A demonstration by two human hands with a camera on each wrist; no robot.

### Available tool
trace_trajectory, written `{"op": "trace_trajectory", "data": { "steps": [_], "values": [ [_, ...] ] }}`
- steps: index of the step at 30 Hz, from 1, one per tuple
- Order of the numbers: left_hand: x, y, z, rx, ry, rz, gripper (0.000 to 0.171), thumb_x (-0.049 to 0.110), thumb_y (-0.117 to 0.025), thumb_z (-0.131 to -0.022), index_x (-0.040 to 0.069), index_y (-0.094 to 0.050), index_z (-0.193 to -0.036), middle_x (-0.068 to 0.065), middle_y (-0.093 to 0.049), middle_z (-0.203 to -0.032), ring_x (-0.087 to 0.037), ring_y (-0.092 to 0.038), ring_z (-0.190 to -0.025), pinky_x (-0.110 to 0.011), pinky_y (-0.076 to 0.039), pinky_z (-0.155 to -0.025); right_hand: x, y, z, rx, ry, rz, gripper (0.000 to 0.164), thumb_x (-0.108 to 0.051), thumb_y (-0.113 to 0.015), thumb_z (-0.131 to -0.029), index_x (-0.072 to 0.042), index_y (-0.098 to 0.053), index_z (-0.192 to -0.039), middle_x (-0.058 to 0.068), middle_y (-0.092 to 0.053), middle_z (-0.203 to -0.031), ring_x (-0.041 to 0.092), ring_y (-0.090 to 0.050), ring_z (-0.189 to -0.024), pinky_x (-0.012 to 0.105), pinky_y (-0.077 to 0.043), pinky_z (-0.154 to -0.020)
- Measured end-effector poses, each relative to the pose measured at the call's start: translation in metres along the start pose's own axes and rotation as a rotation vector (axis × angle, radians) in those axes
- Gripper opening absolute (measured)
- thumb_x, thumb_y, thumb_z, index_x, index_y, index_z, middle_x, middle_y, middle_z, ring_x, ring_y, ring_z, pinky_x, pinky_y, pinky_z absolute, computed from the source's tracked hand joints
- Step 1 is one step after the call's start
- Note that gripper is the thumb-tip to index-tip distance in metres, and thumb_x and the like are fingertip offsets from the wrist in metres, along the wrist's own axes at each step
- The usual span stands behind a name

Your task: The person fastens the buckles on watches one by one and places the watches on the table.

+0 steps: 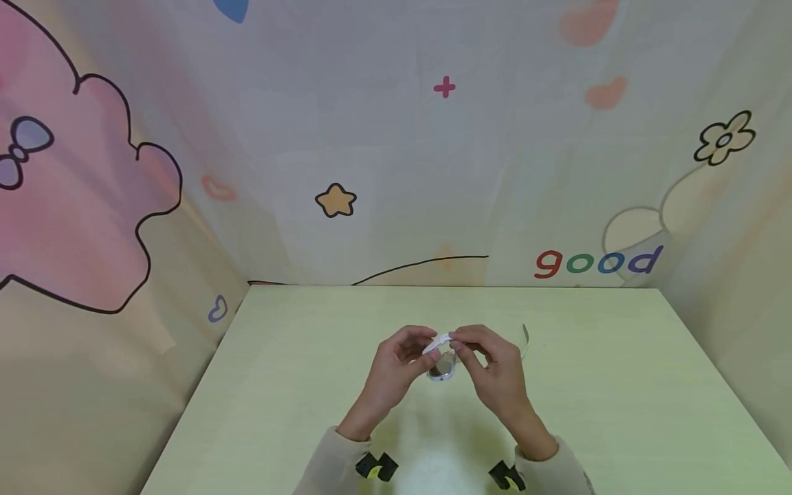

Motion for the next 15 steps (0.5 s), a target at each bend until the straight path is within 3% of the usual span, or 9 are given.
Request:
{"op": "trace_trajectory", "data": {
  "steps": [9, 15],
  "values": [
    [-0.001, 0.0091, 0.0019, 0.053, -0.01, -0.021, 0.024, 0.024, -0.07, -0.092, 0.012, -0.067, -0.113, -0.014, -0.066, -0.113, -0.019, -0.063, -0.1, -0.027, -0.054, -0.088, 0.0063, 0.001, -0.0003, -0.047, -0.115, 0.036, 0.021, 0.005, -0.069, -0.087, -0.005, -0.068, -0.106, 0.011, -0.069, -0.102, 0.007, -0.066, -0.092, 0.016, -0.055, -0.079],
    [0.0042, 0.0105, 0.0031, 0.081, -0.048, -0.112, 0.021, 0.025, -0.07, -0.092, 0.017, -0.07, -0.111, 0.0, -0.07, -0.108, -0.017, -0.063, -0.102, -0.038, -0.048, -0.096, 0.001, 0.0006, -0.0035, -0.077, -0.141, 0.119, 0.019, -0.001, -0.074, -0.084, -0.011, -0.071, -0.1, 0.006, -0.074, -0.103, 0.009, -0.066, -0.089, 0.021, -0.055, -0.073]
  ]
}}
Point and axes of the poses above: each hand's wrist, its own z-axis away from the middle knuckle, its own y-axis out of the back of the hand, x = y × z, the point moved 8 cm from there along -z, towards the middle knuckle
